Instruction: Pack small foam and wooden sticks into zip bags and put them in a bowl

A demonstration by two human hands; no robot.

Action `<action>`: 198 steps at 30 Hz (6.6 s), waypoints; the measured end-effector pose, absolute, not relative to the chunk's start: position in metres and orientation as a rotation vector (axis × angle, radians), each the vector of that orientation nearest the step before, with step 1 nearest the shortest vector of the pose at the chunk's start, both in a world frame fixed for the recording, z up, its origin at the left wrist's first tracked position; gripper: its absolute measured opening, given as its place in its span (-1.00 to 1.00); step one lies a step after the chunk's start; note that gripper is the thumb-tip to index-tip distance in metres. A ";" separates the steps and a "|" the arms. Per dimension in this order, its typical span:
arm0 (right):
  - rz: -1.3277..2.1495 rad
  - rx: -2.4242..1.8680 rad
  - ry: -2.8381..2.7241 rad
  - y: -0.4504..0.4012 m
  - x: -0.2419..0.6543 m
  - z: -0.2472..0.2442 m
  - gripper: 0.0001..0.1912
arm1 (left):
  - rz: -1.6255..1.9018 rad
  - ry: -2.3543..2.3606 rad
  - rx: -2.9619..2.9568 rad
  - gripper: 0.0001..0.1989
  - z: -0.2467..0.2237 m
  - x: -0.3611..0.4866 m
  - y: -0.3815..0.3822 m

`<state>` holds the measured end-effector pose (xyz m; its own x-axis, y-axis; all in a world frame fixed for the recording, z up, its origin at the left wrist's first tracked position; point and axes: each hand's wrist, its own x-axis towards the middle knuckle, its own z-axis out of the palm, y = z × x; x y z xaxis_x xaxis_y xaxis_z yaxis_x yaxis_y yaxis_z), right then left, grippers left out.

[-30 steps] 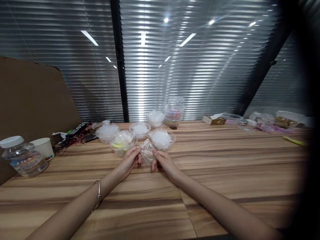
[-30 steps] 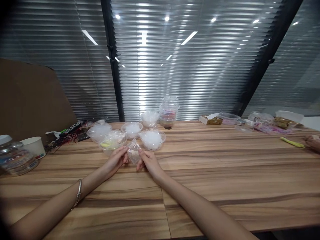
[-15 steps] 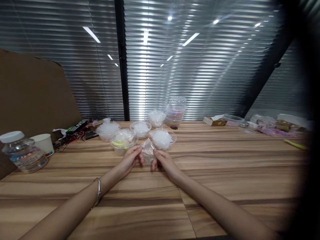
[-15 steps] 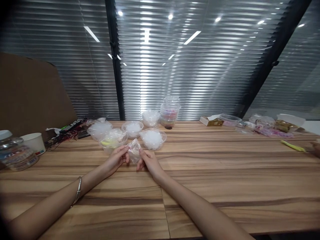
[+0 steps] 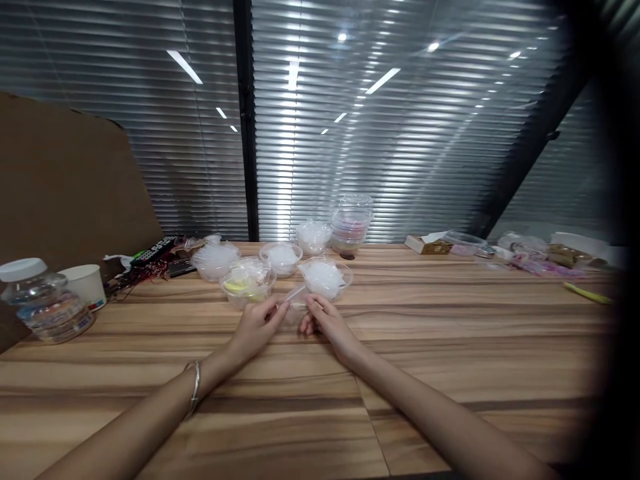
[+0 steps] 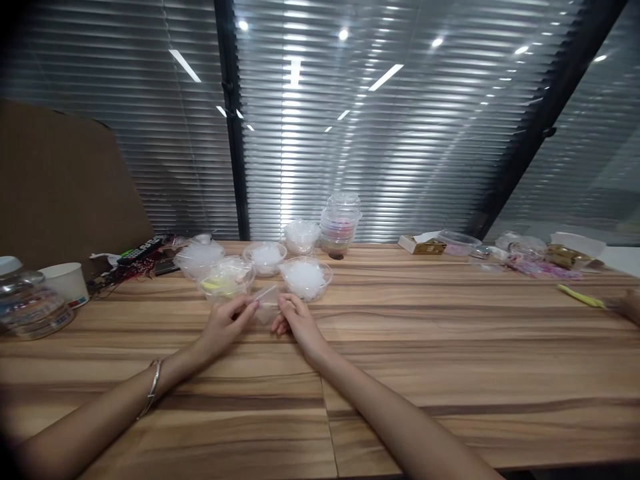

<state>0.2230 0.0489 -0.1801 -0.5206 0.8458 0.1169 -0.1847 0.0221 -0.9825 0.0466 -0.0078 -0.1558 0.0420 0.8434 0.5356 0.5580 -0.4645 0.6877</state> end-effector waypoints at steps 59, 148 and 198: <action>1.633 -0.785 -1.585 0.045 0.224 -0.175 -0.61 | 1.485 1.614 2.587 -0.73 -0.138 -0.057 0.020; 1.638 -0.794 -1.712 0.044 0.223 -0.180 -0.63 | 1.572 1.594 2.367 -0.77 -0.145 -0.052 0.025; 1.639 -0.672 -1.750 0.045 0.222 -0.183 -0.64 | 1.663 1.683 1.781 -0.78 -0.147 -0.059 0.034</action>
<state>0.2221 0.0446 -0.1833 -0.6642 0.7397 0.1078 -0.0589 0.0919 -0.9940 -0.0590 0.0337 -0.1470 -0.2666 0.7785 0.5682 0.5775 -0.3430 0.7409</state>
